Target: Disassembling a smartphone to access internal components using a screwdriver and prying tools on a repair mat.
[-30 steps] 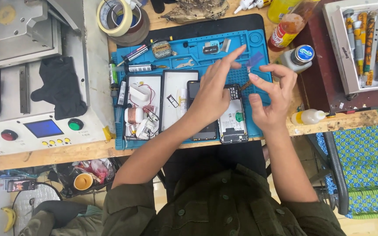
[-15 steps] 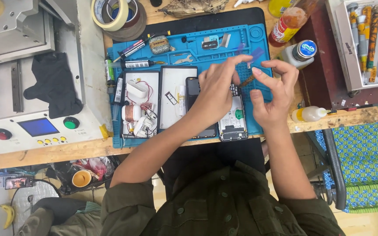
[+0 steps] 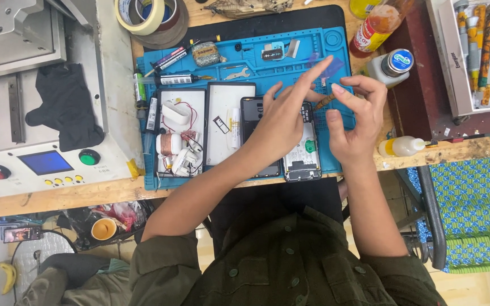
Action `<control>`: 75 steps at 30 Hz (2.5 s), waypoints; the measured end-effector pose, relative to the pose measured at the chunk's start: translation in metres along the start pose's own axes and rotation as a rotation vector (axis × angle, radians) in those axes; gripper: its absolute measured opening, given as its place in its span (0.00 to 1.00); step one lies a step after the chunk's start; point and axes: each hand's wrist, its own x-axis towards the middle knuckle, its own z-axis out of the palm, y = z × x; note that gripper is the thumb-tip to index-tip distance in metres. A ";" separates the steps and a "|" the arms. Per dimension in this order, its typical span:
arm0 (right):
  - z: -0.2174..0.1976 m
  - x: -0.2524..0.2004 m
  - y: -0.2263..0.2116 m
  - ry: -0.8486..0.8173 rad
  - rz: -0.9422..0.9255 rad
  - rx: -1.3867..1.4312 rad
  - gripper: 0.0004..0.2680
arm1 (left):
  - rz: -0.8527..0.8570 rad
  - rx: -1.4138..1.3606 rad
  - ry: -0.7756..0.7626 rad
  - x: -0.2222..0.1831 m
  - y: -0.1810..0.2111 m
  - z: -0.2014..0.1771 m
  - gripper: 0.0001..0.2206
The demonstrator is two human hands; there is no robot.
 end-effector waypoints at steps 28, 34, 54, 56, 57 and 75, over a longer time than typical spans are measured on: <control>0.005 -0.012 0.007 0.200 0.344 0.588 0.23 | -0.066 0.309 -0.014 0.006 -0.019 -0.007 0.06; 0.014 -0.010 0.018 0.033 0.295 0.361 0.21 | -0.315 0.532 0.019 -0.008 -0.005 -0.087 0.07; 0.015 -0.007 0.020 0.012 0.265 0.286 0.21 | -0.594 0.826 -0.220 -0.021 -0.047 -0.109 0.07; 0.016 -0.008 0.018 0.022 0.264 0.296 0.20 | -0.598 0.834 -0.226 -0.021 -0.050 -0.107 0.07; 0.016 -0.008 0.018 0.034 0.272 0.316 0.20 | -0.607 0.828 -0.237 -0.021 -0.052 -0.106 0.06; 0.023 -0.003 0.029 0.006 -0.011 0.010 0.20 | -0.082 0.425 0.211 0.005 -0.019 -0.073 0.12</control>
